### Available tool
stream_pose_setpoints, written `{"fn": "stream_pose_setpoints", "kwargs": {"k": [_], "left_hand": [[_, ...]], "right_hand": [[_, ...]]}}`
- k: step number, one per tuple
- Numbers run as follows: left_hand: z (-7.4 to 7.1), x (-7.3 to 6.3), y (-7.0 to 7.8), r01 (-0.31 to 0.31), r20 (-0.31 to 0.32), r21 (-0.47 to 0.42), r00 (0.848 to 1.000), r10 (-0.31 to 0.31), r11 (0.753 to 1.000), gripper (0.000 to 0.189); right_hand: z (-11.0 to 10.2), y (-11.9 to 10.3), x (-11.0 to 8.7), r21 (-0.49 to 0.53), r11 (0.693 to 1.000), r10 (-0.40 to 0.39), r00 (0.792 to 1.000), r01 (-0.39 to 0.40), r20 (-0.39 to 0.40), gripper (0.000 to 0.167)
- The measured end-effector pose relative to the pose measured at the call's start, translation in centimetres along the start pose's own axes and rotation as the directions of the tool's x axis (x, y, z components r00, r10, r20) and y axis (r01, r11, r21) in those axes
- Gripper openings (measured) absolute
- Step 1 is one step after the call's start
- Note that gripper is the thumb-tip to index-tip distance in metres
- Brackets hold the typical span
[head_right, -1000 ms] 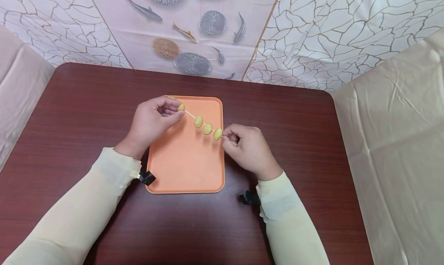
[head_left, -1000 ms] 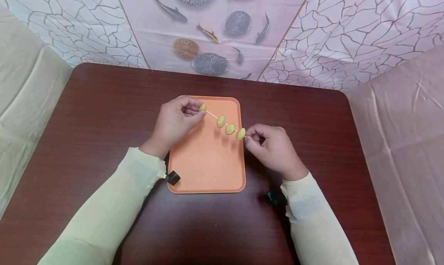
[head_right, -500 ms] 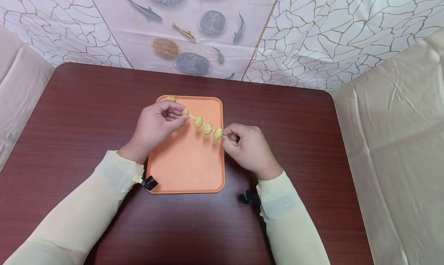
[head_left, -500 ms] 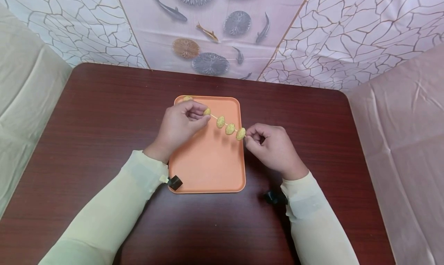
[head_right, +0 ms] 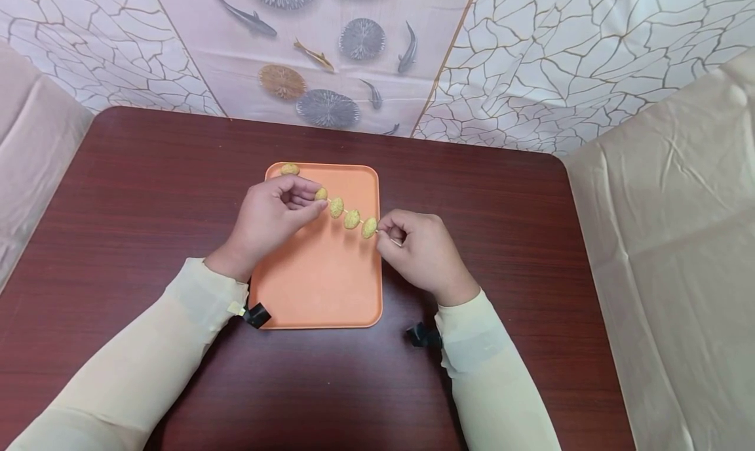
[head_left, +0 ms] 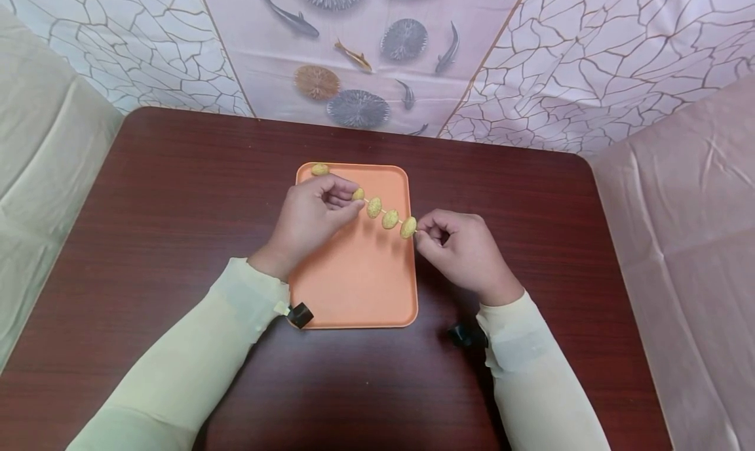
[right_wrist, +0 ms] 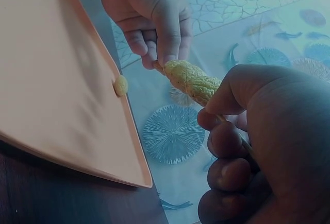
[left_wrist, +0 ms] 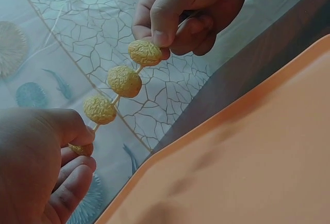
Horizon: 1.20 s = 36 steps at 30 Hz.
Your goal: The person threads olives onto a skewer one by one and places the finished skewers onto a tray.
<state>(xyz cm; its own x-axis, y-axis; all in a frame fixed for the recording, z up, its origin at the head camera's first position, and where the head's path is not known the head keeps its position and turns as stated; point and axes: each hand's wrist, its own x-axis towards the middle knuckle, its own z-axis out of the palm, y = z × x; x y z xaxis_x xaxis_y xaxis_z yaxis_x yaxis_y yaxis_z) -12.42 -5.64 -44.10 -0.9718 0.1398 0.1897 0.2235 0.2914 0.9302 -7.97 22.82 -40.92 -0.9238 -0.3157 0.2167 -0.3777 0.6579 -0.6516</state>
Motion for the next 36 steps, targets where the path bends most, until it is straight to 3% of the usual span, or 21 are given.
{"fn": "stream_pose_setpoints", "kwargs": {"k": [18, 29, 33, 36], "left_hand": [[0.4, 0.2, 0.0, 0.001, 0.045, -0.005, 0.999, 0.000, 1.000, 0.020], [-0.6, 0.7, 0.5, -0.015, 0.096, 0.029, 0.995, 0.012, 0.999, 0.030], [-1.8, 1.2, 0.4, -0.065, 0.103, 0.142, 0.993, 0.051, 0.988, 0.043], [-2.9, 1.9, 0.2, -0.086, 0.104, 0.299, 0.993, 0.057, 0.951, 0.054]], "right_hand": [[0.1, 0.1, -0.1, -0.009, 1.000, 0.007, 1.000, -0.007, -0.008, 0.015], [0.0, 0.0, -0.2, -0.033, 0.999, 0.006, 1.000, -0.007, -0.031, 0.012], [-0.1, 0.0, -0.1, -0.042, 0.999, 0.014, 0.998, -0.016, -0.053, 0.012], [-0.3, 0.0, -0.2, -0.038, 0.999, 0.029, 0.997, -0.032, -0.067, 0.013]]}}
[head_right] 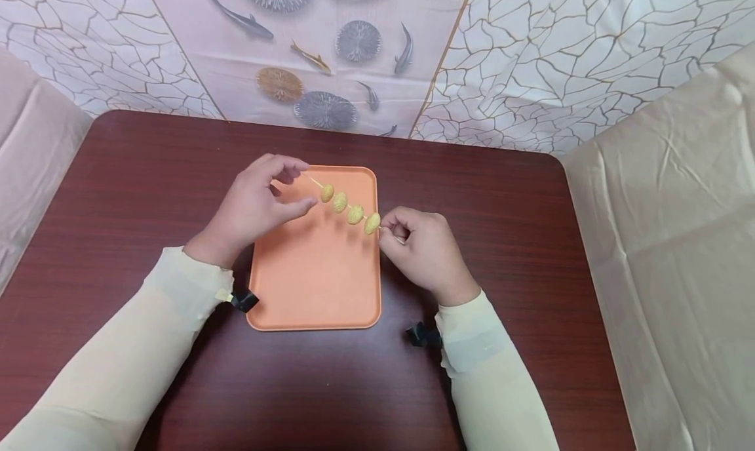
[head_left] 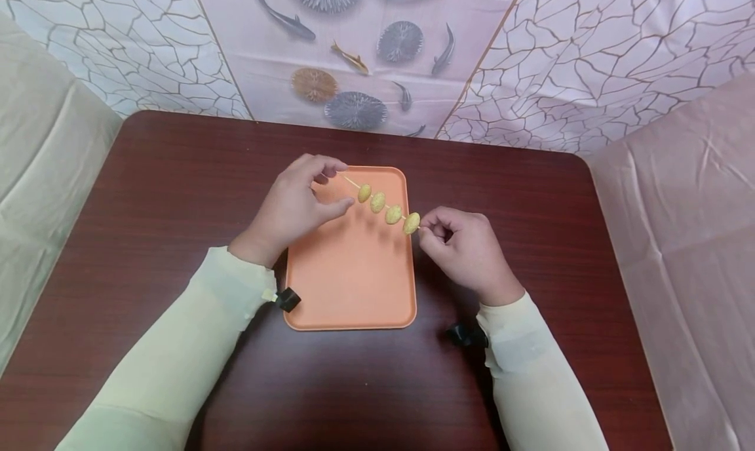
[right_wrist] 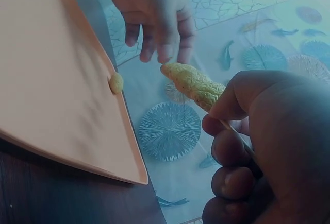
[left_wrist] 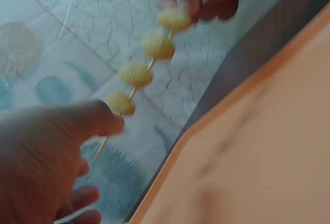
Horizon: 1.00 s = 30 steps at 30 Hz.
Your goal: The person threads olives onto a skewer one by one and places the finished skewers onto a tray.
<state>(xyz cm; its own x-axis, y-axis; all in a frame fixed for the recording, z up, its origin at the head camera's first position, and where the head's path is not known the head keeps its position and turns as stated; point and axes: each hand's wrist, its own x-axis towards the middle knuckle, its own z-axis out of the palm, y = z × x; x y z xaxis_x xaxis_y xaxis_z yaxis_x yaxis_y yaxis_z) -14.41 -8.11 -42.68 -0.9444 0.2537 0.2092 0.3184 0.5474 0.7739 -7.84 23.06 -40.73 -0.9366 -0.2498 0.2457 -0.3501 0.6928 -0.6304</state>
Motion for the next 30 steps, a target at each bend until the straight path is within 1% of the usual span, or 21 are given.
{"fn": "stream_pose_setpoints", "kwargs": {"k": [2, 4, 6, 8, 12, 15, 19, 26, 30], "left_hand": [[-0.6, 0.4, -0.6, 0.024, 0.001, 0.098, 1.000, -0.024, 0.995, 0.059], [-1.1, 0.8, -1.2, 0.058, 0.006, 0.158, 0.998, -0.060, 0.986, 0.061], [-1.4, 1.2, -1.8, 0.090, 0.012, 0.190, 0.996, -0.094, 0.978, 0.062], [-1.5, 1.7, -2.4, 0.111, 0.021, 0.204, 0.993, -0.117, 0.973, 0.059], [-1.2, 2.7, -3.3, 0.119, 0.040, 0.233, 0.990, -0.132, 0.965, 0.049], [-0.8, 3.2, -3.6, 0.101, 0.040, 0.279, 0.992, -0.117, 0.955, 0.042], [-0.4, 3.6, -3.7, 0.071, 0.045, 0.353, 0.995, -0.093, 0.933, 0.032], [-0.1, 3.9, -3.6, 0.034, 0.109, 0.442, 0.990, -0.092, 0.896, 0.024], [0.0, 4.1, -3.6, 0.009, 0.124, 0.493, 0.989, -0.080, 0.870, 0.018]], "right_hand": [[-0.1, 0.0, -0.1, 0.003, 1.000, 0.009, 1.000, -0.009, -0.001, 0.013], [-0.1, 0.1, -0.1, 0.004, 1.000, 0.016, 1.000, -0.016, 0.000, 0.013], [-0.1, 0.2, -0.1, 0.002, 1.000, 0.020, 1.000, -0.020, 0.002, 0.013], [0.0, 0.2, -0.1, 0.001, 1.000, 0.024, 1.000, -0.024, 0.004, 0.013], [0.0, 0.2, -0.1, 0.003, 0.999, 0.032, 0.999, -0.032, 0.013, 0.012], [0.1, 0.1, -0.1, 0.007, 0.999, 0.039, 0.999, -0.039, 0.022, 0.012], [0.1, 0.2, -0.2, 0.010, 0.999, 0.046, 0.998, -0.046, 0.031, 0.012], [0.1, 0.5, -0.2, 0.004, 0.999, 0.050, 0.998, -0.050, 0.034, 0.011], [0.2, 0.6, -0.2, 0.002, 0.999, 0.043, 0.998, -0.044, 0.037, 0.010]]}}
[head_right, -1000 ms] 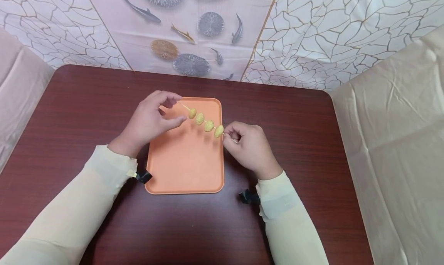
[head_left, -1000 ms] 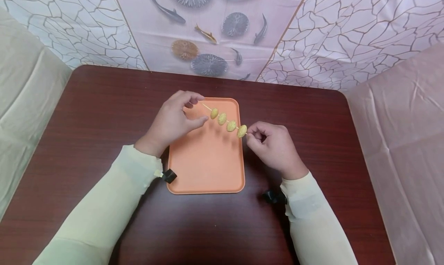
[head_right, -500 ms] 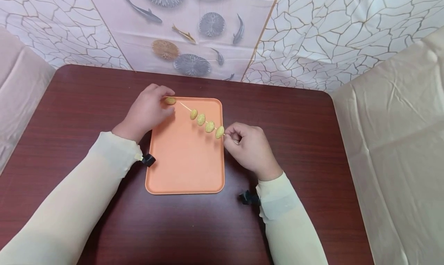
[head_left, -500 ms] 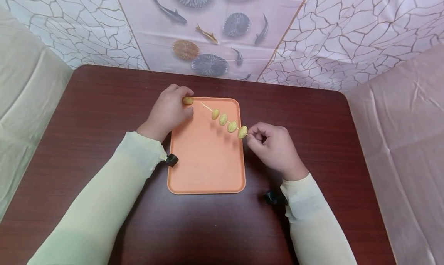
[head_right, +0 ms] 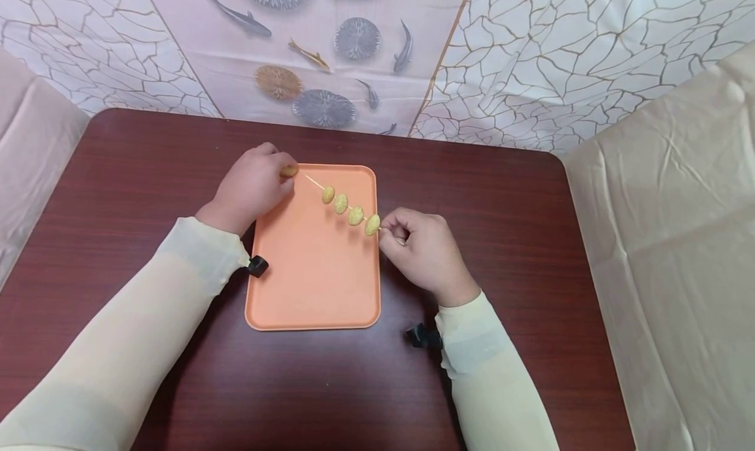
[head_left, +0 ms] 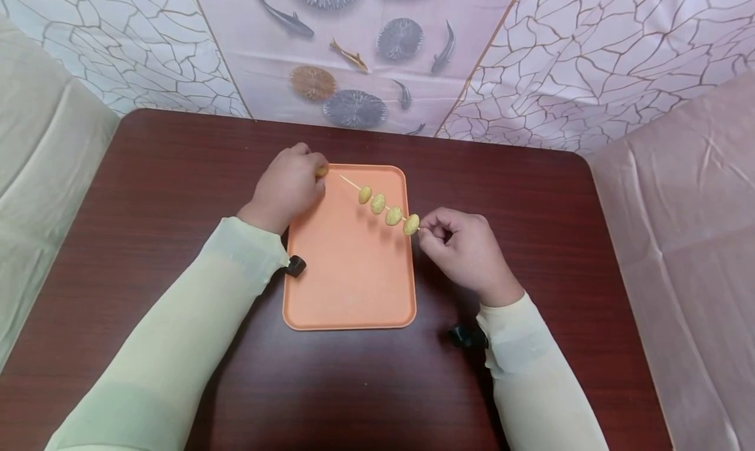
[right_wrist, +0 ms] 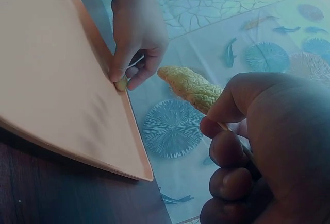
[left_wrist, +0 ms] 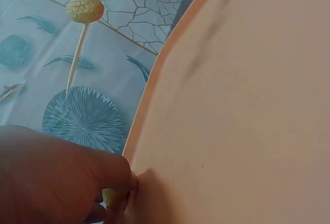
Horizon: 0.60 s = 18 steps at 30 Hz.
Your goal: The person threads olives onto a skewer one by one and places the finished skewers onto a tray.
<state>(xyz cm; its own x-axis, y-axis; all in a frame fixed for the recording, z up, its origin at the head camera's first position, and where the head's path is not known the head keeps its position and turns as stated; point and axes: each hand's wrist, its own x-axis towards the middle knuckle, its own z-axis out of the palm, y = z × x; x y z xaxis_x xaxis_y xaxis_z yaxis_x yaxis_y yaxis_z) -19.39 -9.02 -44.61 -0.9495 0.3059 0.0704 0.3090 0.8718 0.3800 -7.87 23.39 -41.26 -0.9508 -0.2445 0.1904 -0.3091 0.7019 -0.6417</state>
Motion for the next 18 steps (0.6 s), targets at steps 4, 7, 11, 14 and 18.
{"fn": "stream_pose_setpoints", "kwargs": {"k": [4, 7, 11, 14, 18], "left_hand": [[-0.04, 0.08, -0.04, 0.017, 0.000, 0.064, 1.000, -0.017, 0.998, 0.016], [-0.13, 0.07, -0.03, 0.048, 0.013, 0.099, 0.999, -0.049, 0.994, 0.016], [-0.19, 0.08, -0.03, 0.069, 0.026, 0.121, 0.997, -0.073, 0.990, 0.021], [-0.07, 0.02, -0.21, 0.084, 0.033, 0.106, 0.996, -0.088, 0.991, 0.021], [0.09, -0.30, -0.50, 0.116, 0.040, 0.000, 0.993, -0.116, 0.993, 0.026]], "right_hand": [[0.03, 0.03, 0.00, -0.002, 1.000, -0.002, 1.000, 0.002, 0.001, 0.011], [0.03, 0.03, -0.05, 0.004, 1.000, 0.003, 1.000, -0.003, 0.005, 0.012], [0.04, 0.05, -0.10, 0.009, 1.000, 0.003, 1.000, -0.003, 0.008, 0.012], [0.08, 0.05, -0.09, 0.014, 1.000, -0.003, 1.000, 0.003, 0.006, 0.012], [0.08, 0.01, -0.05, 0.016, 1.000, -0.010, 1.000, 0.010, -0.002, 0.012]]}}
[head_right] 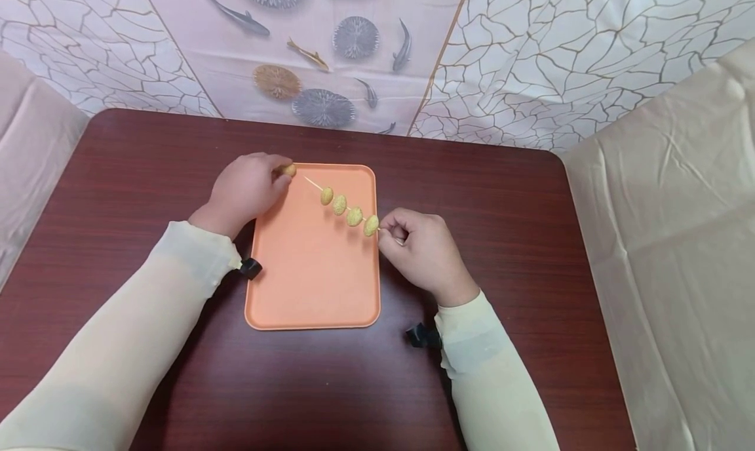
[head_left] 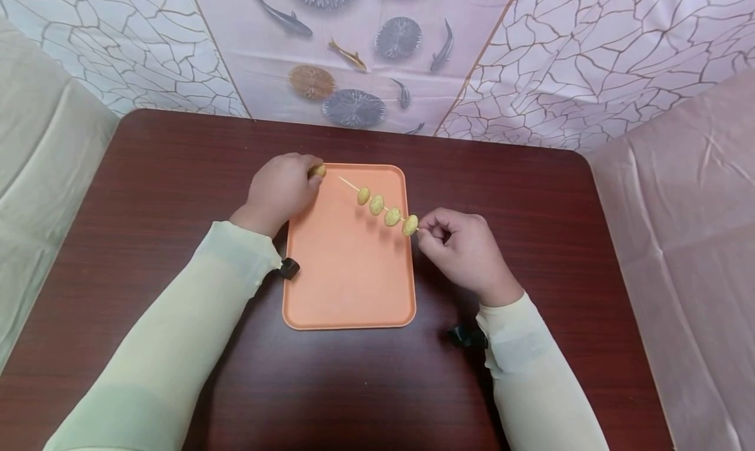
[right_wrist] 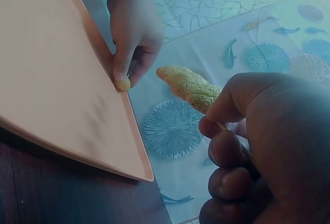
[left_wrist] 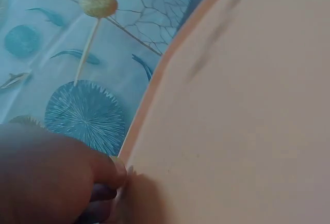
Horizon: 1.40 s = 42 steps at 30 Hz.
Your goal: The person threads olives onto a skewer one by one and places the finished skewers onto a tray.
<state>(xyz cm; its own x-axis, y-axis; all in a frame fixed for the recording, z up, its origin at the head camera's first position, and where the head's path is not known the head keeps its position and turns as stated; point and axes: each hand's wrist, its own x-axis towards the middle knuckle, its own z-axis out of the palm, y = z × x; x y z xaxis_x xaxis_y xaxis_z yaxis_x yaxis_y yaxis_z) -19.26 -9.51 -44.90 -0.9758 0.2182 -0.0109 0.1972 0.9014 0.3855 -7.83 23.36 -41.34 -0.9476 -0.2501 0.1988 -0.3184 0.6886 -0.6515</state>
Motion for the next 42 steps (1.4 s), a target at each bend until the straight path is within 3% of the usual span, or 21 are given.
{"fn": "stream_pose_setpoints", "kwargs": {"k": [3, 6, 10, 15, 17, 20, 24, 30, 34, 42], "left_hand": [[0.1, -0.4, -0.3, 0.010, -0.004, -0.152, 1.000, -0.011, 0.988, 0.035], [-0.1, -0.9, -0.4, 0.025, -0.009, -0.316, 1.000, -0.029, 0.948, 0.040], [-0.4, -1.6, -0.3, 0.059, -0.009, -0.488, 0.997, -0.073, 0.871, 0.039], [-0.7, -2.4, 0.0, 0.078, 0.005, -0.625, 0.995, -0.097, 0.777, 0.035], [-0.8, -2.7, 0.2, 0.082, 0.018, -0.678, 0.995, -0.096, 0.731, 0.035], [-0.8, -3.0, 0.4, 0.097, 0.049, -0.762, 0.995, -0.091, 0.641, 0.035], [-0.5, -3.1, 0.5, 0.102, 0.072, -0.837, 0.994, -0.077, 0.538, 0.036], [0.2, -3.0, 0.5, 0.100, 0.079, -0.893, 0.995, -0.065, 0.439, 0.037], [0.5, -3.0, 0.6, 0.102, 0.086, -0.910, 0.995, -0.058, 0.402, 0.036], [0.5, -3.2, 0.7, 0.112, 0.098, -0.913, 0.994, -0.056, 0.393, 0.039]], "right_hand": [[0.0, -0.1, 0.1, -0.005, 1.000, -0.004, 1.000, 0.004, -0.005, 0.012], [-0.1, -0.1, 0.1, -0.009, 1.000, -0.007, 1.000, 0.007, -0.007, 0.012], [-0.2, -0.1, 0.0, -0.007, 1.000, -0.015, 1.000, 0.015, -0.002, 0.012], [-0.2, -0.1, -0.2, 0.002, 1.000, -0.021, 1.000, 0.021, 0.003, 0.013], [-0.1, -0.1, -0.3, 0.004, 1.000, -0.026, 1.000, 0.026, 0.004, 0.013], [0.0, -0.1, -0.3, 0.009, 0.999, -0.036, 0.999, 0.036, 0.007, 0.013], [0.1, 0.0, -0.4, 0.017, 0.999, -0.046, 0.999, 0.046, 0.009, 0.014], [0.2, -0.1, -0.3, 0.022, 0.998, -0.054, 0.999, 0.054, 0.008, 0.014], [0.2, 0.0, -0.3, 0.029, 0.998, -0.054, 0.999, 0.053, 0.009, 0.016], [0.3, -0.2, -0.3, 0.031, 0.998, -0.051, 0.999, 0.051, 0.011, 0.016]]}}
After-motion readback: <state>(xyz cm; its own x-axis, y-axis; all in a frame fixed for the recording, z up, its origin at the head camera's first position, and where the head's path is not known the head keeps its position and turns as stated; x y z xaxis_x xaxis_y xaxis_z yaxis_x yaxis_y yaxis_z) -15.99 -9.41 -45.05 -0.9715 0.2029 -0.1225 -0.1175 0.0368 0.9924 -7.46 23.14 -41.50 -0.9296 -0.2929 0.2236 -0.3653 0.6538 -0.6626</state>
